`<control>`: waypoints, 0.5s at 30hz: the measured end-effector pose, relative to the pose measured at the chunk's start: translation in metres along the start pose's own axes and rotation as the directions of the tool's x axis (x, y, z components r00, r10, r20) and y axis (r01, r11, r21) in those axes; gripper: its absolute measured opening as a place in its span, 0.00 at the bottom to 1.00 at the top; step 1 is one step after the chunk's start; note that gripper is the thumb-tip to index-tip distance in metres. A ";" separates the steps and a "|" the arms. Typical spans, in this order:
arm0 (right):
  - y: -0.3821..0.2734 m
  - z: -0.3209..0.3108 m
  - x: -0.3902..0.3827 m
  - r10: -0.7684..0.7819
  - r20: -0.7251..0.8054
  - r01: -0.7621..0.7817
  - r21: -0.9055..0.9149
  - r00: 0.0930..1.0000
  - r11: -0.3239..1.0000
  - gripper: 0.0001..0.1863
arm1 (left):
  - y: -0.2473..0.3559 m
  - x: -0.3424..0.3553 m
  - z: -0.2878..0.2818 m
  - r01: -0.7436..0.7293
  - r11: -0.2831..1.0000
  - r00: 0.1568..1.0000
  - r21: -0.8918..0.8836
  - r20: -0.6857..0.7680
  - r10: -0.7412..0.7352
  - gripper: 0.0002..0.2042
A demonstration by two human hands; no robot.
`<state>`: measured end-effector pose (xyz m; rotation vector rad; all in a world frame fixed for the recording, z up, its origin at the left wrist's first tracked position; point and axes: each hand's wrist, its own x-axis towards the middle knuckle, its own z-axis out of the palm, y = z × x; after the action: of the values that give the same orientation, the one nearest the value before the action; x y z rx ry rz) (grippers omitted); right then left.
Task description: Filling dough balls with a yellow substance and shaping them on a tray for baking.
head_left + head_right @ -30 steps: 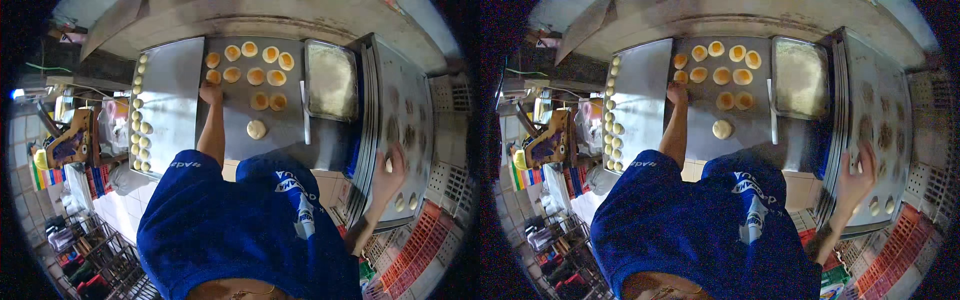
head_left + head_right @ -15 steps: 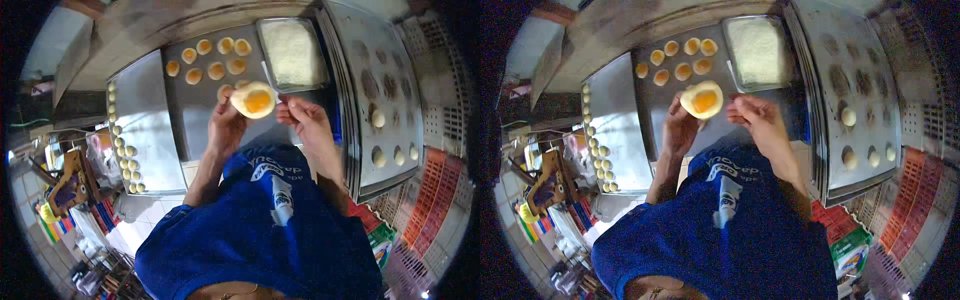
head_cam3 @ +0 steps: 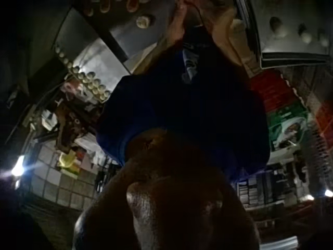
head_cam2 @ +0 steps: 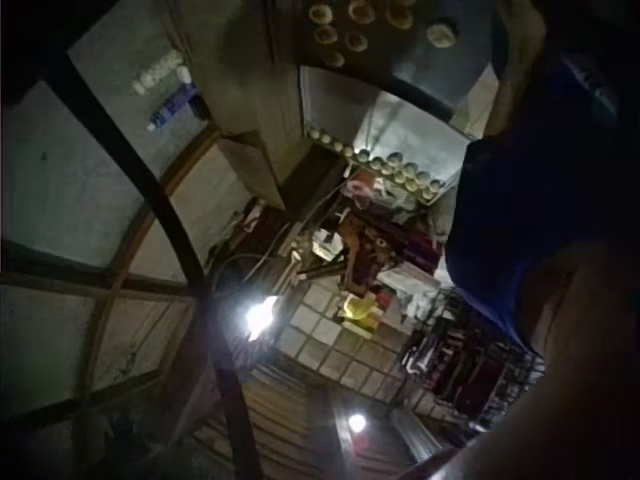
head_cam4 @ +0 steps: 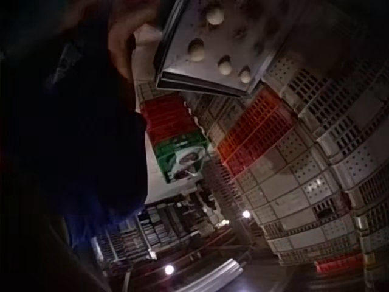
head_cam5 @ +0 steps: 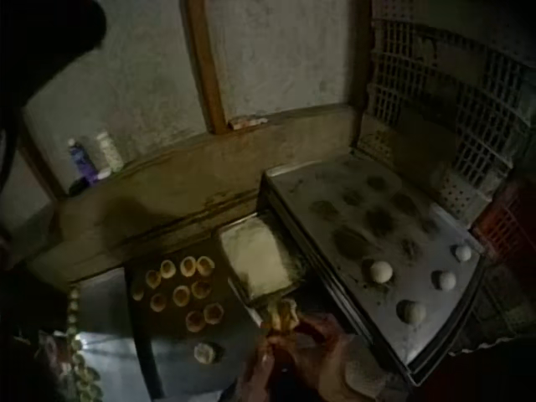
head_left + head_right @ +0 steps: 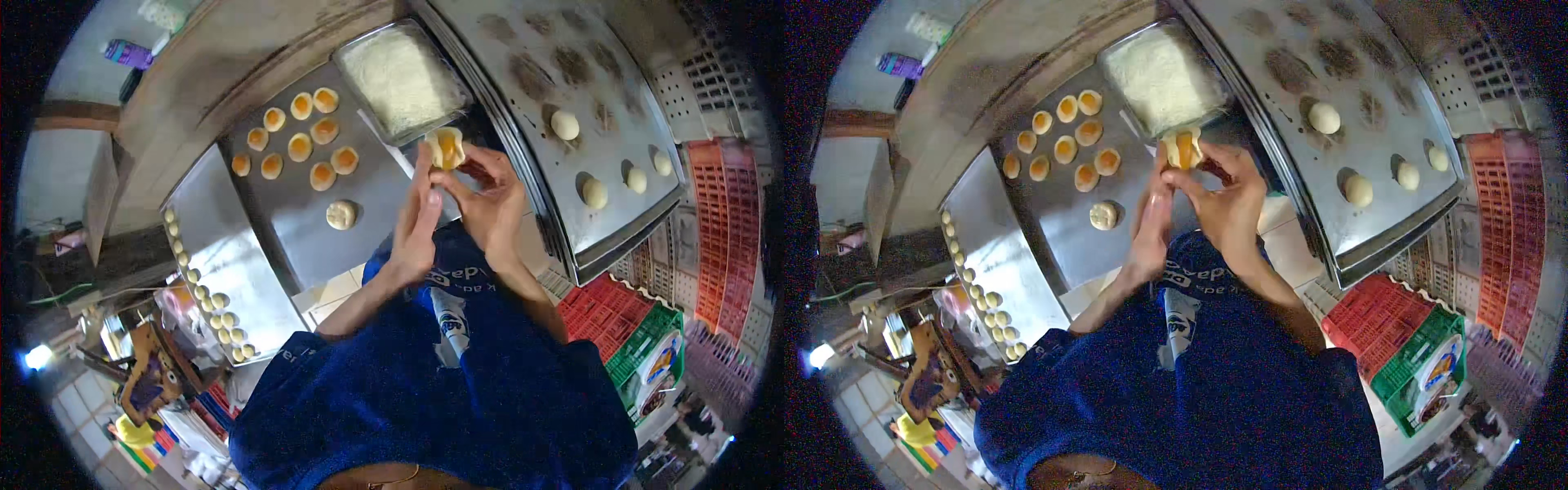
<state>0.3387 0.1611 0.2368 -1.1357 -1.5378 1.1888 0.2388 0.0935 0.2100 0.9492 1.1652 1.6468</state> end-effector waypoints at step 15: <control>-0.065 -0.065 0.002 -0.146 0.213 0.154 -0.023 0.966 0.988 0.17 | 0.021 0.022 0.006 -0.057 0.691 0.995 -0.721 0.018 0.100 0.20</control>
<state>0.3907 0.1676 0.3116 -0.9223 -1.7813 1.2101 0.2329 0.1120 0.2340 0.5181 0.3412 1.9047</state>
